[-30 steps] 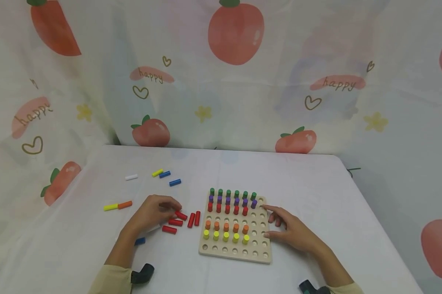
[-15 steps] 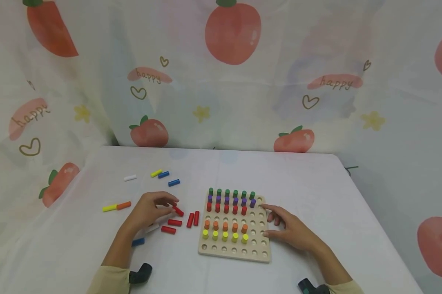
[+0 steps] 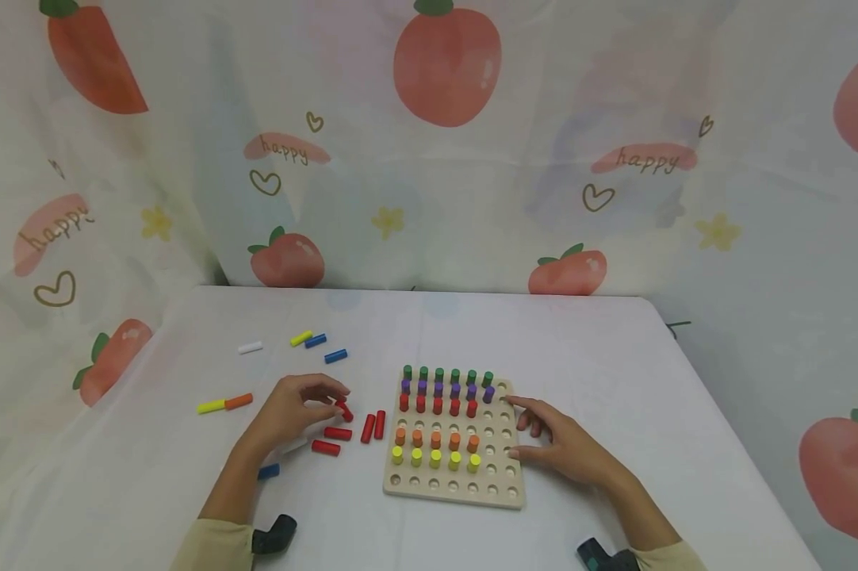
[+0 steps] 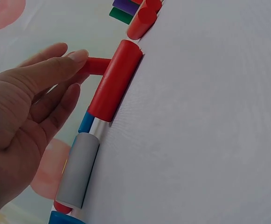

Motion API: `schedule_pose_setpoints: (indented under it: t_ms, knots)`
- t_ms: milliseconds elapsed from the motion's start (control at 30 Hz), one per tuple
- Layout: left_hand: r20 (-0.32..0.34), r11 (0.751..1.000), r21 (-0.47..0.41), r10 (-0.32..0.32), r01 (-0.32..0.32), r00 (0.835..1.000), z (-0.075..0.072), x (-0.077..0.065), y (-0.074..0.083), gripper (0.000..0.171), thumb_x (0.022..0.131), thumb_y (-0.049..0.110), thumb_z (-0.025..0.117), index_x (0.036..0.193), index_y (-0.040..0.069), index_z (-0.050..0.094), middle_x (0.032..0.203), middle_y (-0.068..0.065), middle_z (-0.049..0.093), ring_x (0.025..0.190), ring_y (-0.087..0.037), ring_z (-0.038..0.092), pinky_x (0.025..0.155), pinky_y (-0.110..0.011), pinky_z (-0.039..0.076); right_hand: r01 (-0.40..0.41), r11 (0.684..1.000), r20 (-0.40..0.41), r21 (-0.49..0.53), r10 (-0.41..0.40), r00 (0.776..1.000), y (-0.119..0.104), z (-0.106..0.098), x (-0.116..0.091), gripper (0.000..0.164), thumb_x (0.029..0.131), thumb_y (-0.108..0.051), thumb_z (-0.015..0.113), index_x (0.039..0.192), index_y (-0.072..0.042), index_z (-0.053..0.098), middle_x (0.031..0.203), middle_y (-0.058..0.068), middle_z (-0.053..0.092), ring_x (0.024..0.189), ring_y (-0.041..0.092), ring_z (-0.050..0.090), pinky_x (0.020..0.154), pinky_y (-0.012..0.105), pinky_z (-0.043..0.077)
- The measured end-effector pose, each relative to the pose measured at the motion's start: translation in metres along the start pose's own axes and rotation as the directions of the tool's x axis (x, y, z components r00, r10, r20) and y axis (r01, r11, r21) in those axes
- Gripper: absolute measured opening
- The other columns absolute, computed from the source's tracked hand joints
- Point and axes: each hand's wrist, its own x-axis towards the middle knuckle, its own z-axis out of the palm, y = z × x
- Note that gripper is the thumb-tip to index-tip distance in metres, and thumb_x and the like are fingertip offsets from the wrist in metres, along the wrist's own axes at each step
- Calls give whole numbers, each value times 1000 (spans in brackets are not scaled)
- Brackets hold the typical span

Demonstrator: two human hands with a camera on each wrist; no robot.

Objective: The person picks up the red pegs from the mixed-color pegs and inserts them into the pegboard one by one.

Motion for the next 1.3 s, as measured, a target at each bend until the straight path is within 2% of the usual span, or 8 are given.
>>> schedule_pose_setpoints:
  t_ms: [233,567,967,1300]
  knots:
    - [11,1000,-2,-12,12,1000,3,0,-4,29,89,7,82,114,22,77,108,9,72,104,-17,68,89,-30,57,-3,1000,2,3,3,1000,-3,-1,0,77,85,-40,86,150,-16,51,106,-1,55,93,18,50,73,30,41]
    - [25,1000,0,-6,6,1000,6,0,-2,27,89,7,82,113,20,77,104,9,73,101,-16,69,88,-30,57,11,1000,-2,-1,-11,1000,-4,0,0,77,85,-40,86,149,-15,52,106,-1,56,93,19,51,74,30,42]
    - [60,997,34,-69,67,996,12,1,-2,22,87,13,85,107,20,79,100,9,73,99,-15,68,90,-36,57,13,1000,-4,1,-13,1000,1,0,-2,76,84,-41,86,148,-17,53,105,-2,56,92,17,51,73,30,41]
    - [57,998,61,-22,19,998,11,4,3,20,89,16,84,108,19,78,99,10,72,100,-17,68,90,-38,57,15,1000,-4,0,-15,1000,1,-1,0,76,85,-41,86,149,-17,52,106,-2,56,93,18,51,74,30,42]
